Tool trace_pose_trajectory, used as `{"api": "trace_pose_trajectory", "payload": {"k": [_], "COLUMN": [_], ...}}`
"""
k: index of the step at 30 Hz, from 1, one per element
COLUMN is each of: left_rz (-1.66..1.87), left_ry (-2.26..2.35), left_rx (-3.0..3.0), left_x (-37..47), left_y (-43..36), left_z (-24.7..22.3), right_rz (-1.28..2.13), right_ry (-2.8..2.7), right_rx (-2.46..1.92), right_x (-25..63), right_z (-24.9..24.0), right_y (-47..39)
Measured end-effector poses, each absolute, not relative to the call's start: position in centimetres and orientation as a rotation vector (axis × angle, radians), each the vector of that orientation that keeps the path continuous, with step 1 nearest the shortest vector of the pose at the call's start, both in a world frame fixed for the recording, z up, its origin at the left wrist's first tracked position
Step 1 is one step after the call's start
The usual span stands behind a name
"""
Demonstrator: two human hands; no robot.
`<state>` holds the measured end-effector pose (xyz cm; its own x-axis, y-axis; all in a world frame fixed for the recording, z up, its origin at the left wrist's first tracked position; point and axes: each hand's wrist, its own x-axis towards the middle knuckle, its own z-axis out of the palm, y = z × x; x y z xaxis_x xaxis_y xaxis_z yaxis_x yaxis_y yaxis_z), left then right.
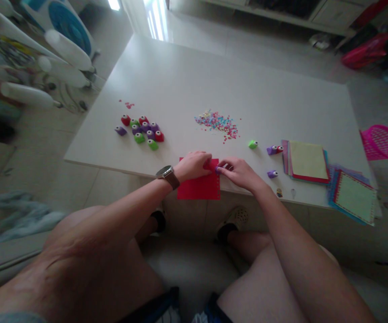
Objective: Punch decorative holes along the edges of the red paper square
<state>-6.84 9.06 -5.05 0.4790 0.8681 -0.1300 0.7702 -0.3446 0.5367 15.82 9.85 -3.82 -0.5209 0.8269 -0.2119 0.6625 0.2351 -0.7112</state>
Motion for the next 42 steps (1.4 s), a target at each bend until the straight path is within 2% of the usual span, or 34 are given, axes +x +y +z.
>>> {"api": "trace_pose_trajectory", "payload": {"k": [16,27,37,42], "left_rz": [0.228,0.084,0.078,0.063], "left_ry": [1.354,1.413,1.529,1.463], "left_rx": [2.170,2.135,2.044,1.957], "left_x": [-6.7,-6.0,-5.3,-5.9], "left_y": [9.1,9.8,9.7,10.3], "left_z": [-4.8,-4.9,-5.1,-5.1], "right_rz": [1.199,1.360,1.268,1.494], "right_ry": [-2.223,-1.975,-2.046,-1.893], "right_rx": [-1.482,-1.825,-2.011,-1.891], "right_x": [15.3,13.8,12.9,14.3], "right_z": [-3.8,-4.2,-4.2,-3.7], "right_y": [9.9,11.1,12.0,12.1]}}
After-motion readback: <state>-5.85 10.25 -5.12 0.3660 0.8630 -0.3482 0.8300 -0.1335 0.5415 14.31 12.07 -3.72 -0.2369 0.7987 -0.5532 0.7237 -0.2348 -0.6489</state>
